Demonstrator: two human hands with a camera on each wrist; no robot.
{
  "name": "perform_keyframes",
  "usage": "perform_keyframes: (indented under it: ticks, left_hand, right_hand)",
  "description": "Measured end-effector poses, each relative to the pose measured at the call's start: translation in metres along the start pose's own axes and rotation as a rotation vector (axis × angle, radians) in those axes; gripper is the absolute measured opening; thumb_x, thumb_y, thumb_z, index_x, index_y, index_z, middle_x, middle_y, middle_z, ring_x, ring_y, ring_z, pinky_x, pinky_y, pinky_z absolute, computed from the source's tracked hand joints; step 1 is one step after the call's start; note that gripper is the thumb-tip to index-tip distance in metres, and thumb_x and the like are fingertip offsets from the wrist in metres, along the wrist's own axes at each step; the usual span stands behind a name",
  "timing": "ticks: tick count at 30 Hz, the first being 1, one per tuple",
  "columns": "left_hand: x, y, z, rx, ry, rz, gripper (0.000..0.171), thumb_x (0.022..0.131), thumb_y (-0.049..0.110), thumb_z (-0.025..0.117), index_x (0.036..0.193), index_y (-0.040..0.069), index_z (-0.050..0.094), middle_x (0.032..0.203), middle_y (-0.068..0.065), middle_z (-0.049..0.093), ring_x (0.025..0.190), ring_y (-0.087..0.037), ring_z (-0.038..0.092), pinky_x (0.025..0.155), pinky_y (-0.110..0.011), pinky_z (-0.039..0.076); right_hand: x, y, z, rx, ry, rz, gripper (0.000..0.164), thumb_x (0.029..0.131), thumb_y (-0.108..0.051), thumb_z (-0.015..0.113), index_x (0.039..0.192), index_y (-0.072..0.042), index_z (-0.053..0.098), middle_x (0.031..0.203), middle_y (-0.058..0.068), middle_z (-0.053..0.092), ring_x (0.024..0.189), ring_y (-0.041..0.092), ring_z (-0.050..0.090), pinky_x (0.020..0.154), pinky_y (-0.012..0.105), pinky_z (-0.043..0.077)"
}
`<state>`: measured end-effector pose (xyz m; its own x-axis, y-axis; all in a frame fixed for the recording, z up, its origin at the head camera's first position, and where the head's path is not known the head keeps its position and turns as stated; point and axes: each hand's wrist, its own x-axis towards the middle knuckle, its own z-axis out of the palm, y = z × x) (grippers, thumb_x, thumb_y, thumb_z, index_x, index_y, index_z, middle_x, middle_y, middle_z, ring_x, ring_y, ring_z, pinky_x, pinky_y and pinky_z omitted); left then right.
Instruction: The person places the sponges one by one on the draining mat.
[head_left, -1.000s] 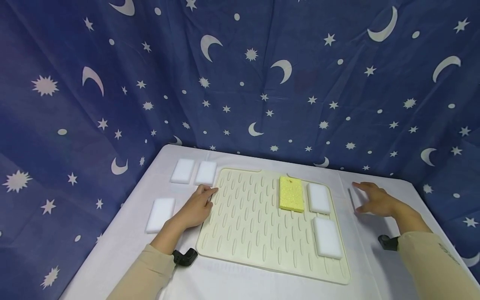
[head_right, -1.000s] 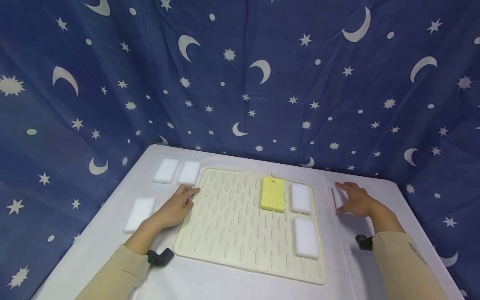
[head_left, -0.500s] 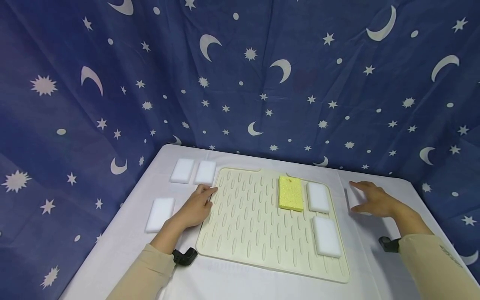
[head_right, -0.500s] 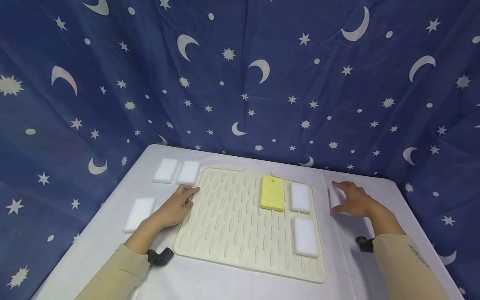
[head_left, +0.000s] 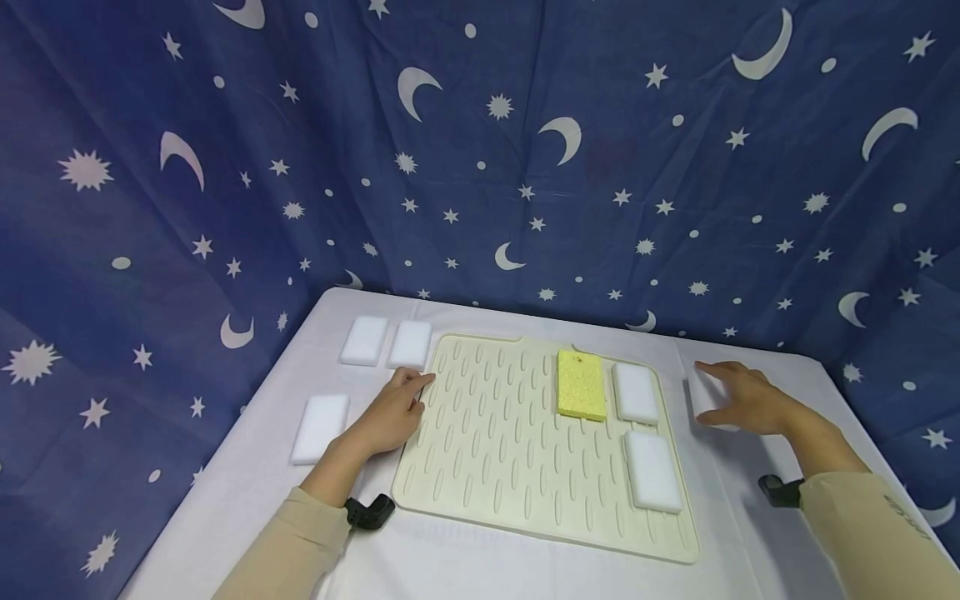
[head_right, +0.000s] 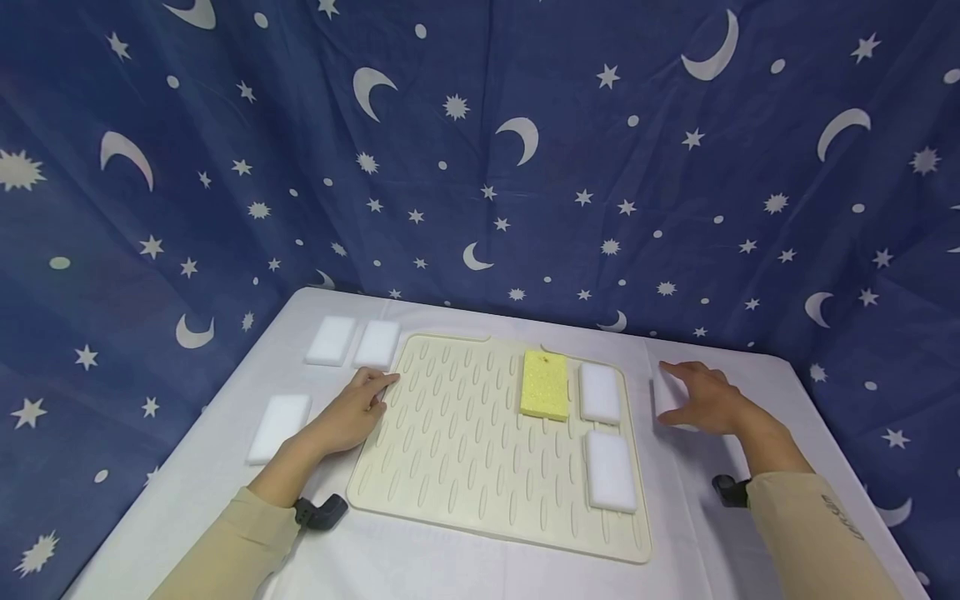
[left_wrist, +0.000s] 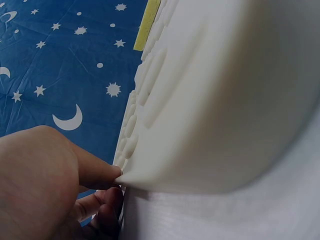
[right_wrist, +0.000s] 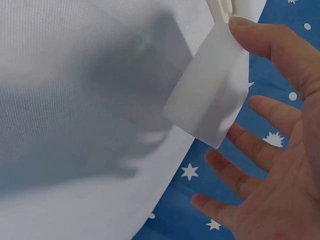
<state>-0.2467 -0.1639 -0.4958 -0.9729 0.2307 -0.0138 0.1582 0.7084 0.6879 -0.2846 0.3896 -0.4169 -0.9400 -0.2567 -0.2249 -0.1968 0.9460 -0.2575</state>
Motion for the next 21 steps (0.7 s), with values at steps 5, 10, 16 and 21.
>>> perform_keyframes:
  ticks: [5, 10, 16, 21]
  left_hand:
    - [0.0, 0.001, 0.0, 0.003, -0.001, 0.002, 0.051, 0.105, 0.01, 0.048, 0.156, 0.005, 0.046, 0.149, -0.014, 0.042, 0.11, -0.023, 0.052, 0.101, -0.045, 0.045]
    - [0.0, 0.002, 0.0, 0.002, -0.001, 0.003, 0.051, 0.104, 0.009, 0.048, 0.156, 0.005, 0.046, 0.148, -0.014, 0.043, 0.111, -0.024, 0.052, 0.102, -0.045, 0.044]
    - [0.0, 0.001, 0.001, 0.006, -0.003, 0.002, 0.051, 0.105, 0.01, 0.048, 0.156, 0.005, 0.045, 0.149, -0.014, 0.042, 0.112, -0.024, 0.051, 0.102, -0.045, 0.044]
    - [0.0, 0.001, 0.001, 0.002, -0.003, -0.007, 0.052, 0.105, 0.01, 0.048, 0.156, 0.005, 0.045, 0.149, -0.014, 0.042, 0.111, -0.024, 0.052, 0.101, -0.045, 0.044]
  right_hand:
    - [-0.001, -0.005, -0.001, -0.002, 0.004, 0.004, 0.105, 0.08, -0.046, 0.086, 0.157, 0.003, 0.037, 0.155, 0.038, 0.029, 0.136, 0.061, 0.03, 0.106, 0.08, 0.03]
    - [-0.002, -0.012, -0.001, -0.006, 0.006, 0.011, 0.104, 0.079, -0.046, 0.087, 0.157, 0.001, 0.038, 0.155, 0.036, 0.03, 0.137, 0.058, 0.03, 0.107, 0.079, 0.029]
    - [-0.006, -0.023, -0.003, -0.022, 0.013, -0.01, 0.103, 0.079, -0.046, 0.087, 0.157, 0.001, 0.039, 0.155, 0.034, 0.033, 0.137, 0.057, 0.032, 0.106, 0.08, 0.029]
    - [-0.009, -0.033, -0.005, -0.041, 0.033, -0.046, 0.102, 0.079, -0.046, 0.087, 0.156, 0.0, 0.041, 0.153, 0.034, 0.036, 0.135, 0.057, 0.035, 0.104, 0.08, 0.031]
